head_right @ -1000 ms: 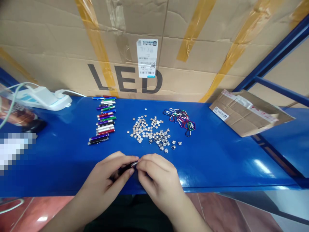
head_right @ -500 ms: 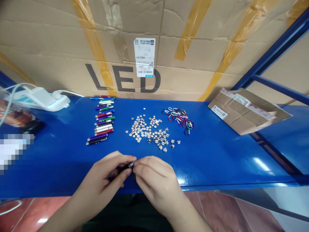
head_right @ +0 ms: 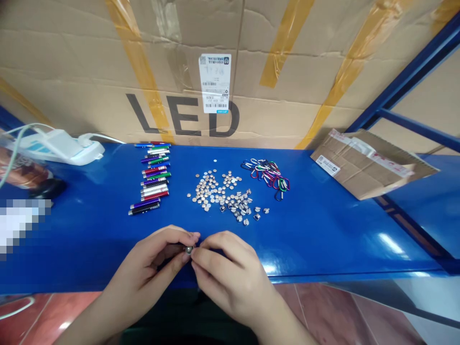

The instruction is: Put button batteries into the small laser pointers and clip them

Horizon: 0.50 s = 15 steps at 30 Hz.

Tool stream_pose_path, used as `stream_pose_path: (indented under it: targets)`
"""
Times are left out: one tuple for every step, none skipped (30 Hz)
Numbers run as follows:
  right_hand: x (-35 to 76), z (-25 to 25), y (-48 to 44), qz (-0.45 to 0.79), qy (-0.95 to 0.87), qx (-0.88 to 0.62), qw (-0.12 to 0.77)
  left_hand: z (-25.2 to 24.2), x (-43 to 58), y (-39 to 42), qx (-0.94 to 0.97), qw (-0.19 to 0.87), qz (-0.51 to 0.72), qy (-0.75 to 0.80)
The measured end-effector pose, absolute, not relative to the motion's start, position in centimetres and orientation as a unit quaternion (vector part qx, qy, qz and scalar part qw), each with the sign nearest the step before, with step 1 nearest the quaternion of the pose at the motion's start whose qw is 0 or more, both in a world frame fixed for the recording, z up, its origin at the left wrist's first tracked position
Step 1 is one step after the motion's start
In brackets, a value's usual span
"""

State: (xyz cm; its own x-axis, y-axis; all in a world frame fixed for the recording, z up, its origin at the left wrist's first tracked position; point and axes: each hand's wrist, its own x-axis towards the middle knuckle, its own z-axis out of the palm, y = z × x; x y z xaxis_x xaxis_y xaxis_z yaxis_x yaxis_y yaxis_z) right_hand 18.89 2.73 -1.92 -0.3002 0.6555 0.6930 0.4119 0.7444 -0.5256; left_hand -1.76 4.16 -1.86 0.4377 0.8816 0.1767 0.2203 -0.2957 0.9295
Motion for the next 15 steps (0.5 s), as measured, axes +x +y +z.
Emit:
stream_pose_path:
  targets:
    - [18.9,-1.9,2.7,0.124,-0.800,-0.332,0.484,-1.9,-1.8,4.2,0.719,0.449,0.367,0.383]
    - [18.9,-1.8,2.7,0.124,-0.802,-0.331,0.481,-1.9,-1.7,4.2,0.721,0.444,0.368,0.384]
    - [18.9,-1.8,2.7,0.122,-0.803,-0.331,0.480,-1.9,-1.7,4.2,0.724,0.437,0.369,0.385]
    - [18.8,-1.8,2.7,0.120,-0.802,-0.334,0.481,-1.8,-1.7,4.2,0.728,0.427,0.370,0.387]
    - [18.8,-1.8,2.7,0.118,-0.799,-0.339,0.482,-1.7,-1.7,4.2,0.734,0.414,0.373,0.389]
    - [18.8,-1.8,2.7,0.119,-0.793,-0.348,0.485,-1.6,-1.6,4.2,0.740,0.397,0.377,0.391]
    - [18.8,-1.8,2.7,0.125,-0.785,-0.362,0.487,-1.5,-1.6,4.2,0.745,0.377,0.384,0.394]
    - [18.8,-1.9,2.8,0.140,-0.772,-0.380,0.489,-1.4,-1.5,4.2,0.749,0.356,0.393,0.398]
    - [18.8,-1.9,2.8,0.166,-0.757,-0.400,0.490,-1.3,-1.5,4.3,0.751,0.335,0.401,0.404]
    - [18.8,-2.0,2.9,0.201,-0.740,-0.419,0.487,-1.2,-1.4,4.3,0.752,0.315,0.406,0.413]
    - [18.7,-2.0,3.1,0.239,-0.725,-0.435,0.478,-1.2,-1.3,4.4,0.757,0.294,0.403,0.422]
    - [18.7,-2.0,3.2,0.273,-0.714,-0.450,0.463,-1.1,-1.2,4.6,0.766,0.273,0.391,0.431]
    - [18.6,-2.0,3.5,0.298,-0.707,-0.462,0.445,-1.0,-1.1,4.7,0.781,0.248,0.369,0.439]
    - [18.6,-1.9,3.7,0.313,-0.705,-0.473,0.426,-0.9,-1.0,5.0,0.799,0.218,0.342,0.444]
    - [18.5,-1.9,4.0,0.318,-0.706,-0.483,0.410,-0.9,-0.9,5.2,0.815,0.191,0.311,0.451]
